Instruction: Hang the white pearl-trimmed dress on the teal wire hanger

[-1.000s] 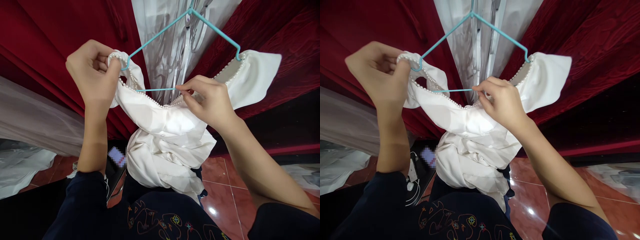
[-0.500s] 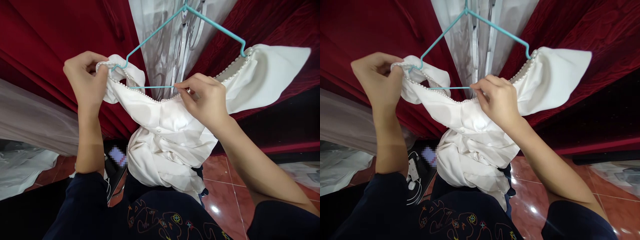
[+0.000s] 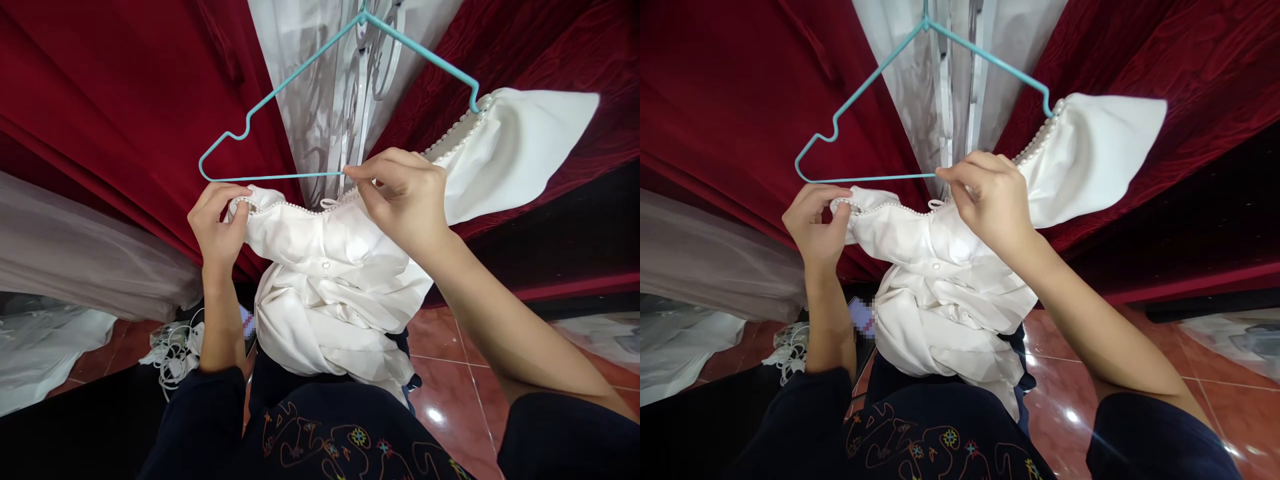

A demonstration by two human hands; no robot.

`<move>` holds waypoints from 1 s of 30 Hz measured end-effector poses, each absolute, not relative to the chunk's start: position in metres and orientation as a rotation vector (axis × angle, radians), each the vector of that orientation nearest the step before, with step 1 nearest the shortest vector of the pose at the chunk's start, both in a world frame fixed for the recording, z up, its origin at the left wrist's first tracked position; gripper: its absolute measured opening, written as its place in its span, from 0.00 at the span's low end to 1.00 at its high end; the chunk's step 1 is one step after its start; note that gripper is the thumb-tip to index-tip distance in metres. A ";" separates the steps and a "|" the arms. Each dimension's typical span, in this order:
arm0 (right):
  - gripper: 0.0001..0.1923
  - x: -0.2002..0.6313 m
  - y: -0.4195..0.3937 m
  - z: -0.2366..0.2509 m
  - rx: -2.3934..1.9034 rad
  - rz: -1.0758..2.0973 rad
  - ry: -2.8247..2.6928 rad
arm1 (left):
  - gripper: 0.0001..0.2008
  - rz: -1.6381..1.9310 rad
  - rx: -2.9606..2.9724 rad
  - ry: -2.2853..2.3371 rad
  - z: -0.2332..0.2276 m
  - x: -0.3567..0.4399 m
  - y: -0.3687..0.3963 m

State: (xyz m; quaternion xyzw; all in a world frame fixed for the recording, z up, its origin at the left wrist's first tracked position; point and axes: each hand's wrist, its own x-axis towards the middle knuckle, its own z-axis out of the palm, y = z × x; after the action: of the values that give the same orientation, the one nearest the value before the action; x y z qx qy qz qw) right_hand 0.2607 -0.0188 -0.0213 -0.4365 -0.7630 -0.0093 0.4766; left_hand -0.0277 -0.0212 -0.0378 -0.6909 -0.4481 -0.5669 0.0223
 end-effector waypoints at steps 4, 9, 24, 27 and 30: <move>0.13 0.265 -0.025 -0.016 -1.021 -0.047 -1.909 | 0.11 -1.976 -1.946 -1.113 -0.034 0.004 -0.014; 0.13 0.264 -0.031 -0.017 -0.955 -0.123 -1.848 | 0.17 -1.938 -2.204 -1.445 -0.023 0.019 -0.013; 0.12 0.335 -0.015 0.008 -1.187 -0.112 -1.410 | 0.12 -1.978 -2.115 -1.315 -0.007 0.012 -0.051; 0.20 0.338 -0.016 0.013 -1.322 -0.200 -1.498 | 0.10 -1.981 -2.152 -1.320 -0.006 0.014 -0.052; 0.19 0.337 -0.011 0.017 -1.410 -0.242 -1.517 | 0.09 -1.979 -2.172 -1.321 0.000 0.012 -0.053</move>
State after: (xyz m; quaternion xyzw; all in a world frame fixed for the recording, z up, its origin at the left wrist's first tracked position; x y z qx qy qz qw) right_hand 0.3367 -0.0112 0.0167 -0.5839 -0.6285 -0.1003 0.5041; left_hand 0.0121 -0.0534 -0.0004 -0.6736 -0.4098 -0.6137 -0.0403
